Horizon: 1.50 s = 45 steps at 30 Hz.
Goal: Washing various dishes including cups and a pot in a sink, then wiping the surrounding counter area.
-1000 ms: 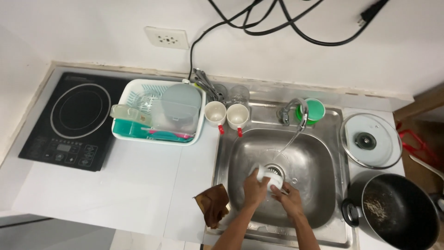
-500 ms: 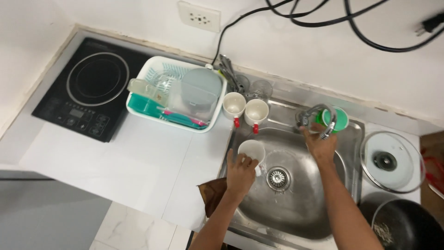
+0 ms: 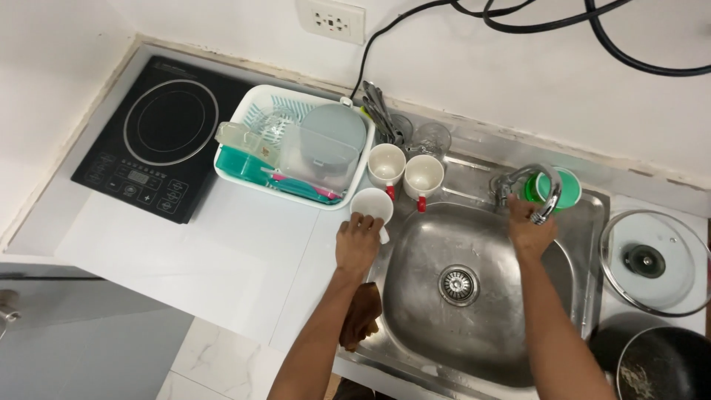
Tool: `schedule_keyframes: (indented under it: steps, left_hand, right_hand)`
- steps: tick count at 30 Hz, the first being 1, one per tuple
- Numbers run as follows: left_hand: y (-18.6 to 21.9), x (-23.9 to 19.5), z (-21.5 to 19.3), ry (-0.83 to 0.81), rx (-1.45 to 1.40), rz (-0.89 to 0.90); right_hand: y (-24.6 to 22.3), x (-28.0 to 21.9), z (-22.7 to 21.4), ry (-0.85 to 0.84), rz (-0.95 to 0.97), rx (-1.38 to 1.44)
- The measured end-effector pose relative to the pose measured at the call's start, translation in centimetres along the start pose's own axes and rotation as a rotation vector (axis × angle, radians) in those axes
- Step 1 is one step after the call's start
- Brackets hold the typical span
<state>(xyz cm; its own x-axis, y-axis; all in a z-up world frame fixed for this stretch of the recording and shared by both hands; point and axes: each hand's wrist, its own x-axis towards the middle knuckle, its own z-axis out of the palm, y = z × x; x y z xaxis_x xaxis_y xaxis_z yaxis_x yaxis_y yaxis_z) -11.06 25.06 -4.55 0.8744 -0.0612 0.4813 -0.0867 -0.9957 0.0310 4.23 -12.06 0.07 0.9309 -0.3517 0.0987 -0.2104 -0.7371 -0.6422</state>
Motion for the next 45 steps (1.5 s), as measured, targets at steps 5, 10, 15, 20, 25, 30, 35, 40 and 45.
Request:
schedule_keyframes:
  steps: [5,10,15,20,25,30,35,40,45]
  left_hand:
    - [-0.5,1.7,-2.4,-0.004,-0.018,0.018]
    - [-1.3,2.1,-1.0,0.011,0.011,0.055]
    - [-1.4,2.8,-1.6,0.039,0.026,0.071]
    - [-1.5,2.9,-2.5,-0.019,0.065,0.051]
    - [-0.7,4.0,-8.6,-0.098,0.081,0.053]
    - [1.1,3.2,-13.1,0.032,-0.141,-0.038]
    - [6.6,-3.1,-12.8,-0.053,-0.390,-0.081]
    - [14.4,-6.9,-14.1,-0.451,-0.804,-0.241]
    - [21.0,-3.0,-17.2,-0.981,-1.726,-1.137]
  right_hand:
    - [3.7,-4.4,1.4,-0.023,0.113,-0.061]
    - [9.6,-8.3,3.7,-0.067,0.103,-0.074]
    - [12.3,-12.4,5.1,-0.057,0.081,-0.071]
    - [4.7,-12.4,0.2,-0.527,0.151,0.282]
    - [-2.6,-10.9,-5.8,-0.729,0.035,0.327]
    - [-0.8,-12.1,-5.3,-0.849,0.410,1.008]
    - [5.8,-20.4,2.3,-0.674,0.028,-0.438]
    - [7.9,-26.1,4.9,-0.376,0.188,0.084]
    - [4.5,-29.1,4.4,-0.191,0.469,0.638]
